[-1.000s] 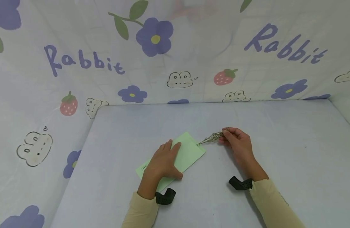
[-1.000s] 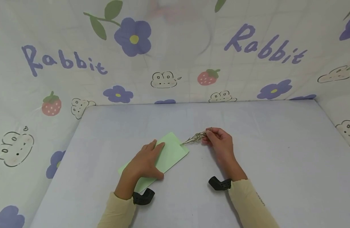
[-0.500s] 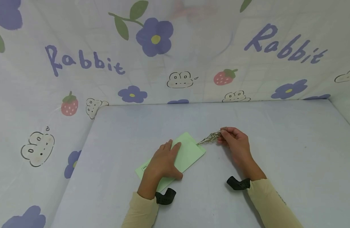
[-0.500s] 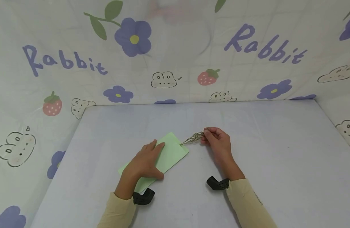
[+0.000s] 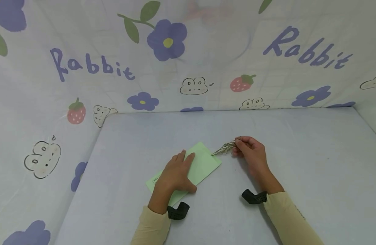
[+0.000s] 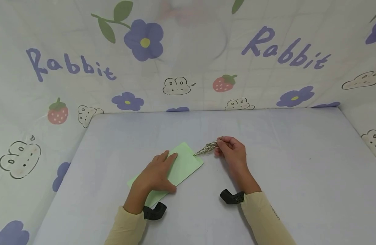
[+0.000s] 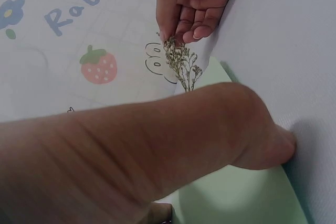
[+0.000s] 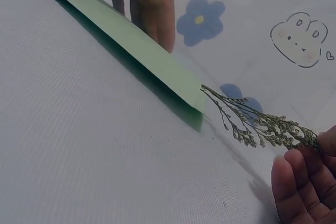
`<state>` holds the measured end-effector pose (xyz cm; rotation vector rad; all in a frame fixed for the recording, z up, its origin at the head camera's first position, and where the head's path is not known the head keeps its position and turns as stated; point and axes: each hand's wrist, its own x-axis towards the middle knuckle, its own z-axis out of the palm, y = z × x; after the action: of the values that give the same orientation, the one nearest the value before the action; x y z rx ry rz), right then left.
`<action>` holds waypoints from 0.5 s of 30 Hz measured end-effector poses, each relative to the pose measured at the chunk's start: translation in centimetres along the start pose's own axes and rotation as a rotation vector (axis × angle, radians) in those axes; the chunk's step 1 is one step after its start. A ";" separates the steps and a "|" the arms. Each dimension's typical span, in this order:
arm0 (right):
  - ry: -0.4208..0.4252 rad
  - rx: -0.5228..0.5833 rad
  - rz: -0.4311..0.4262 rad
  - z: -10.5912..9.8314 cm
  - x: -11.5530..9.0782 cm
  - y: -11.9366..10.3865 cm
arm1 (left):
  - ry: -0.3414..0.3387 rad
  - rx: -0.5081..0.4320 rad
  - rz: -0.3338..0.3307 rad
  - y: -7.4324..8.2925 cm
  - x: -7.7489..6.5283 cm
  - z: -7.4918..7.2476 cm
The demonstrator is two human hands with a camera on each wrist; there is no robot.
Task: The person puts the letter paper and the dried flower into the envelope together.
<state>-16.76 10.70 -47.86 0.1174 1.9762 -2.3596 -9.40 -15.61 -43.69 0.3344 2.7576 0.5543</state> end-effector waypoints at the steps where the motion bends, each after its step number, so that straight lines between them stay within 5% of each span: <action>1: 0.000 -0.003 0.002 0.1 0.0 0.0 | 0.002 0.000 0.001 0.0 0.0 0.0; 15: 0.004 -0.123 0.035 0.8 0.4 0.0 | 0.009 -0.008 -0.001 -0.2 0.2 0.1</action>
<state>-17.19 9.88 -47.72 0.1487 2.0964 -2.2117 -9.60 -15.73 -43.94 0.3291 2.7629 0.5675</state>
